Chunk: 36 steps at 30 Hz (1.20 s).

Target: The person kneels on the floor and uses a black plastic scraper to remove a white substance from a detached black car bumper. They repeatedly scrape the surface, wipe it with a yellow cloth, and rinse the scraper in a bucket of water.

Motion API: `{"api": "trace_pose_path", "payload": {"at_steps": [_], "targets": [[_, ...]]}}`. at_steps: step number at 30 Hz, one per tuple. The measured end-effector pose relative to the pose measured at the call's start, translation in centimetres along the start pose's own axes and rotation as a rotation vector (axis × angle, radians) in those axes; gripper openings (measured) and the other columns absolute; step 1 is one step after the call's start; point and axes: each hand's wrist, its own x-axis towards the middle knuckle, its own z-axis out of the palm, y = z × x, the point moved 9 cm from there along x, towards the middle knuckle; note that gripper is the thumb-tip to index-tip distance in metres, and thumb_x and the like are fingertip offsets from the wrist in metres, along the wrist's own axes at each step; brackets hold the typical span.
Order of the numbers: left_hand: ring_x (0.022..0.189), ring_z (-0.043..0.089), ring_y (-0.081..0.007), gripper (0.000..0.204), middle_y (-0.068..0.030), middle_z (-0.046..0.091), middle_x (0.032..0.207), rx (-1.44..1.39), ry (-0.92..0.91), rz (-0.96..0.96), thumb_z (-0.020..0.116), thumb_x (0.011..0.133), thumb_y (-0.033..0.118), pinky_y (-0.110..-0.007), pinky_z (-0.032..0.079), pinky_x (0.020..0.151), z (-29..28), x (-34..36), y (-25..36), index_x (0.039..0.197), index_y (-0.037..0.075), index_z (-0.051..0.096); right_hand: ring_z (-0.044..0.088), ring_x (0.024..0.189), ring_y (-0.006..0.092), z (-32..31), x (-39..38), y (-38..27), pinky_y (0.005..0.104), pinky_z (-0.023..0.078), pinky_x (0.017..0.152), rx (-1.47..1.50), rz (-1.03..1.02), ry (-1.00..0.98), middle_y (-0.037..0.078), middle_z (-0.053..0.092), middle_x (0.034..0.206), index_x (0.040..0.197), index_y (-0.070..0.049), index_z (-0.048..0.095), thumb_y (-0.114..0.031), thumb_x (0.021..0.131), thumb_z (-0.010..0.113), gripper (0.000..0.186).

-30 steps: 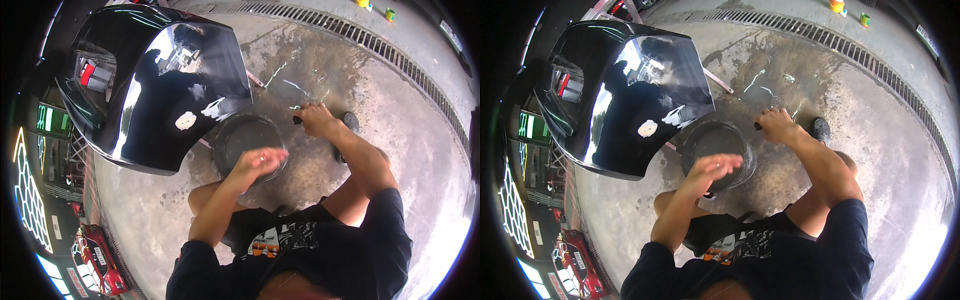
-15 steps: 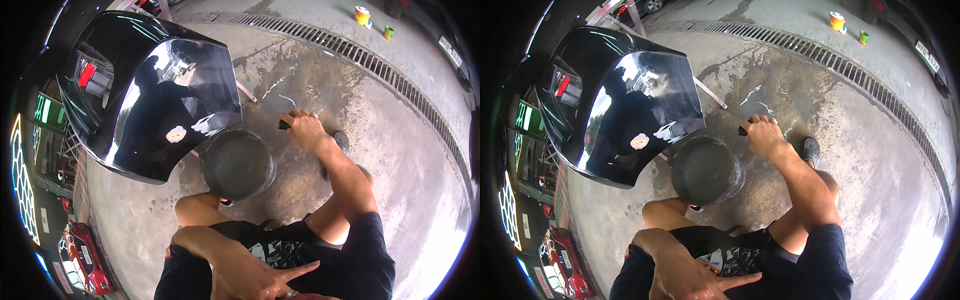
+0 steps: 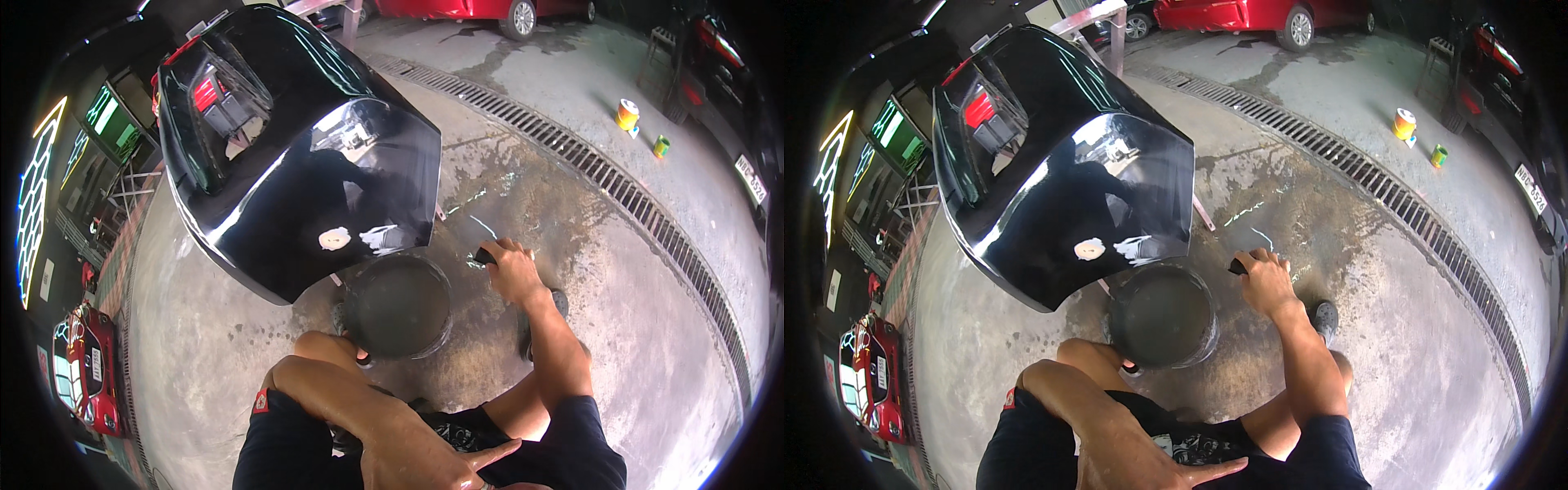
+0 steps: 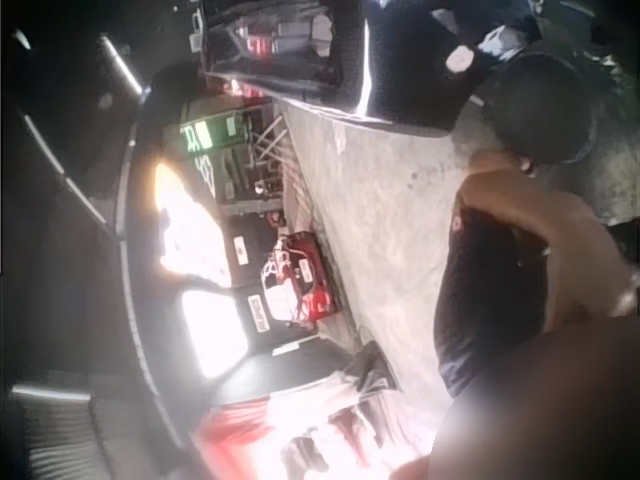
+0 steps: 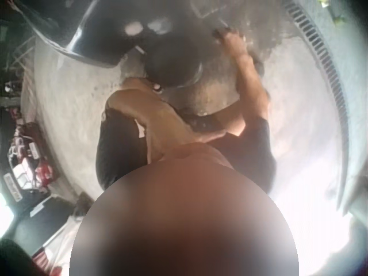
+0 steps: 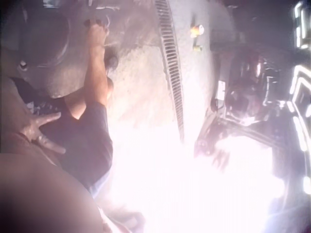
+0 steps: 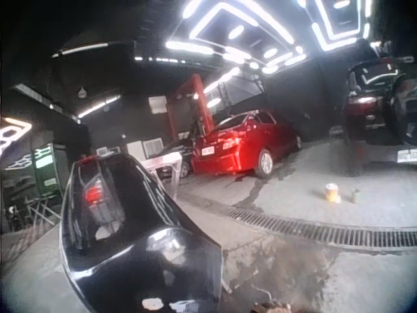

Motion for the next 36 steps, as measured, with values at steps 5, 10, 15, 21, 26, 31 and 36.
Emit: {"api": "trace_pose_path", "payload": {"at_steps": [5,10,15,21,26,31,36], "targets": [[0.161,0.022,-0.0544,0.069,-0.0114,0.070,0.139,0.077,0.029,-0.061,0.087,0.083,0.061,-0.082,-0.011,0.119,-1.0,0.0,1.7,0.124,0.006,0.075,0.060,0.131,0.0417,1.4,1.1,1.5,0.0601,0.049,0.110,0.086,0.024,-0.020,0.018,0.063,0.140,0.142,-0.017,0.065,-0.009,0.091,0.071,0.052],[0.161,0.023,-0.0549,0.063,-0.0091,0.076,0.132,0.095,0.049,-0.017,0.090,0.081,0.058,-0.082,-0.010,0.119,-0.1,-1.2,5.5,0.115,0.006,0.081,0.062,0.128,0.0434,1.9,1.6,1.3,0.0568,0.052,0.107,0.002,-0.018,0.016,0.019,0.066,0.132,0.134,-0.015,0.068,-0.007,0.093,0.068,0.042],[0.159,0.027,-0.0545,0.055,-0.0096,0.078,0.130,-0.002,0.069,0.078,0.090,0.083,0.055,-0.081,-0.004,0.120,0.2,-2.7,5.3,0.108,0.007,0.081,0.065,0.125,0.0436,2.6,1.2,0.3,0.0508,0.053,0.109,-0.032,-0.047,0.020,0.019,0.069,0.134,0.133,-0.012,0.071,-0.004,0.092,0.067,0.042],[0.156,0.035,-0.0531,0.047,-0.0125,0.077,0.131,-0.059,0.096,0.159,0.088,0.087,0.050,-0.077,0.007,0.121,2.2,-3.0,1.4,0.101,0.007,0.075,0.063,0.130,0.0412,2.8,1.0,0.9,0.0529,0.051,0.112,-0.039,-0.007,-0.009,0.017,0.066,0.138,0.141,-0.012,0.066,-0.006,0.096,0.066,0.045],[0.153,0.041,-0.0519,0.042,-0.0149,0.076,0.131,-0.033,0.088,0.170,0.086,0.091,0.046,-0.074,0.016,0.122,2.0,-2.8,0.8,0.095,0.007,0.071,0.060,0.135,0.0389,1.6,1.6,2.5,0.0555,0.049,0.115,-0.040,0.054,0.000,0.016,0.064,0.141,0.142,-0.014,0.065,-0.009,0.096,0.068,0.046],[0.150,0.047,-0.0507,0.040,-0.0173,0.075,0.132,-0.051,0.218,0.071,0.085,0.095,0.042,-0.071,0.025,0.123,-1.2,-8.8,-1.3,0.088,0.007,0.066,0.064,0.130,0.0404,2.2,1.2,3.0,0.0528,0.052,0.113,-0.121,0.107,-0.160,0.019,0.068,0.136,0.141,-0.013,0.068,-0.007,0.098,0.064,0.043],[0.130,0.064,-0.0431,0.043,-0.0175,0.073,0.134,1.114,0.706,-1.543,0.084,0.091,0.040,-0.053,0.049,0.110,-9.0,-29.7,-9.9,0.113,0.005,0.075,0.068,0.126,0.0395,4.3,-0.3,1.7,0.0513,0.053,0.110,-0.194,0.096,-0.394,0.019,0.072,0.130,0.141,-0.015,0.068,-0.007,0.096,0.065,0.046]]}}
